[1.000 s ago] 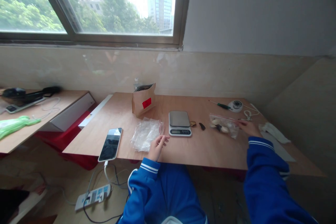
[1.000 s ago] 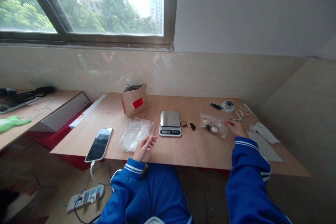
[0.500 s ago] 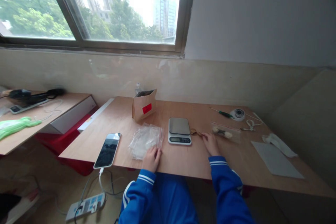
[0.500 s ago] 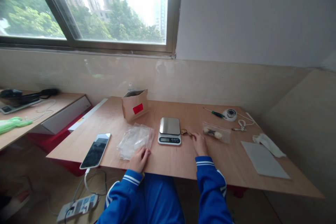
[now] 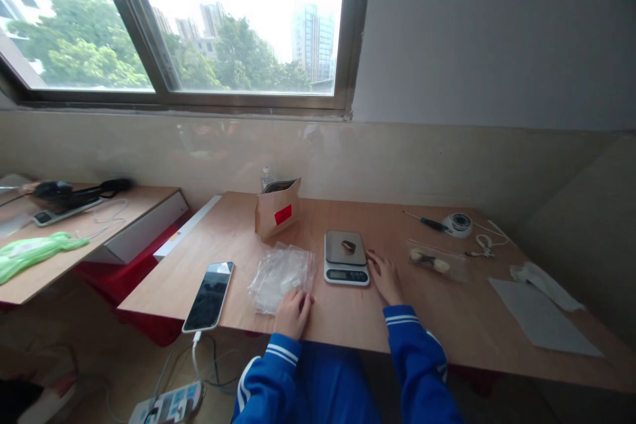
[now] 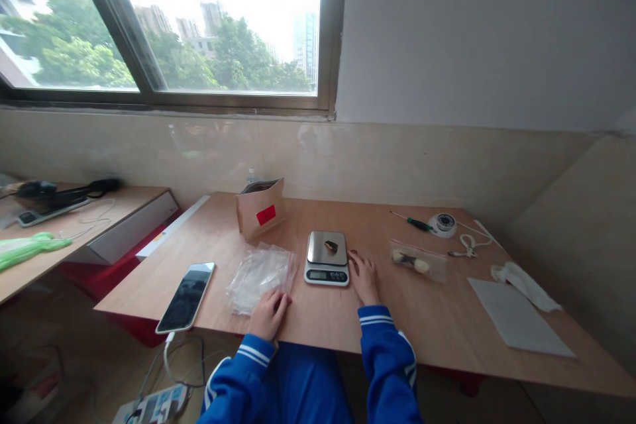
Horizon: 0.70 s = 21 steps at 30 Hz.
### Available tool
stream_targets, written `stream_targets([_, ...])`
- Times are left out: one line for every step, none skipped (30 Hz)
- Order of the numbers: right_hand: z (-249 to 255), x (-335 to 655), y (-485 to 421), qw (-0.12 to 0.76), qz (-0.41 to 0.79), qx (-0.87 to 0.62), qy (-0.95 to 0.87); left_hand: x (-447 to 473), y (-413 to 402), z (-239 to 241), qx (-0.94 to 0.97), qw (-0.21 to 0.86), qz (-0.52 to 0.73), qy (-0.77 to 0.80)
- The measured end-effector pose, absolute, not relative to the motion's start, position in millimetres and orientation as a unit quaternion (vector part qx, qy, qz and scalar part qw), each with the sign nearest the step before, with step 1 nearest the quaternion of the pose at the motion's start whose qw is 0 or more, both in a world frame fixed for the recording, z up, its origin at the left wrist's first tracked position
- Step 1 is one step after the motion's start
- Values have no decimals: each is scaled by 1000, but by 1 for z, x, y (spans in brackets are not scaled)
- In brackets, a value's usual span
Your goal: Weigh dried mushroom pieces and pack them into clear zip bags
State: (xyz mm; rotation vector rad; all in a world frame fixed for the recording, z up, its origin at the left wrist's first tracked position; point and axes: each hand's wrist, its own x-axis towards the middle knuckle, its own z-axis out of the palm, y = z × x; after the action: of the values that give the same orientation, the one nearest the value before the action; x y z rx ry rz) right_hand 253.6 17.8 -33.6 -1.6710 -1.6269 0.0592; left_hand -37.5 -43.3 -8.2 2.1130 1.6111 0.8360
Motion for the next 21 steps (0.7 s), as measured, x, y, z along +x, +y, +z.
stream_targets([-40,258,12,403,30,-657,-636,-37,-43,-8,746,175,293,572])
stream_targets([-45,262,8,414,37,-654,-632,-37,-43,-8,746,173,291,573])
stream_targets([-48,266,4,424,44,-651,-628,-37,-43,-8,746,172,291,574])
stream_targets([-49,268,3,435,51,-648,-623,-37,-43,-8,746,173,292,573])
stream_targets([-48,270,3,446,55,-648,-614,-36,-43,-8,745,174,294,573])
stream_targets([-46,270,6,454,56,-654,-603,-36,-43,-8,744,173,297,574])
stream_targets([-43,269,10,452,53,-663,-594,-36,-43,-8,743,172,299,574])
stream_targets([-39,268,15,440,48,-674,-591,-36,-43,-8,742,170,301,574])
stream_targets([-34,265,22,421,41,-684,-594,-36,-43,-8,743,168,301,573])
stream_targets([-30,262,28,400,36,-692,-600,-36,-43,-8,744,167,301,573])
stream_targets([-27,258,34,381,32,-696,-608,-36,-43,-8,745,167,300,572])
stream_targets([-25,255,38,368,32,-697,-615,-37,-43,-9,746,167,299,571])
stream_targets([-25,253,40,364,33,-697,-617,-37,-43,-9,747,167,298,570])
stream_targets([-27,251,39,364,33,-698,-616,-37,-43,-9,748,167,296,571])
stream_targets([-30,252,35,363,30,-700,-614,-37,-44,-9,747,166,295,572])
stream_targets([-35,254,29,362,22,-705,-610,-38,-44,-10,747,164,294,573])
stream_targets([-40,258,22,360,10,-713,-601,-38,-43,-10,747,163,293,574])
stream_targets([-45,263,15,358,-5,-724,-589,-38,-43,-11,748,161,291,575])
stream_targets([-49,269,8,357,-19,-734,-577,-38,-42,-11,748,159,291,575])
stream_targets([-52,274,2,358,-30,-741,-567,-38,-42,-12,749,158,290,574])
stream_targets([-52,279,-1,364,-35,-743,-561,-37,-41,-12,749,157,290,574])
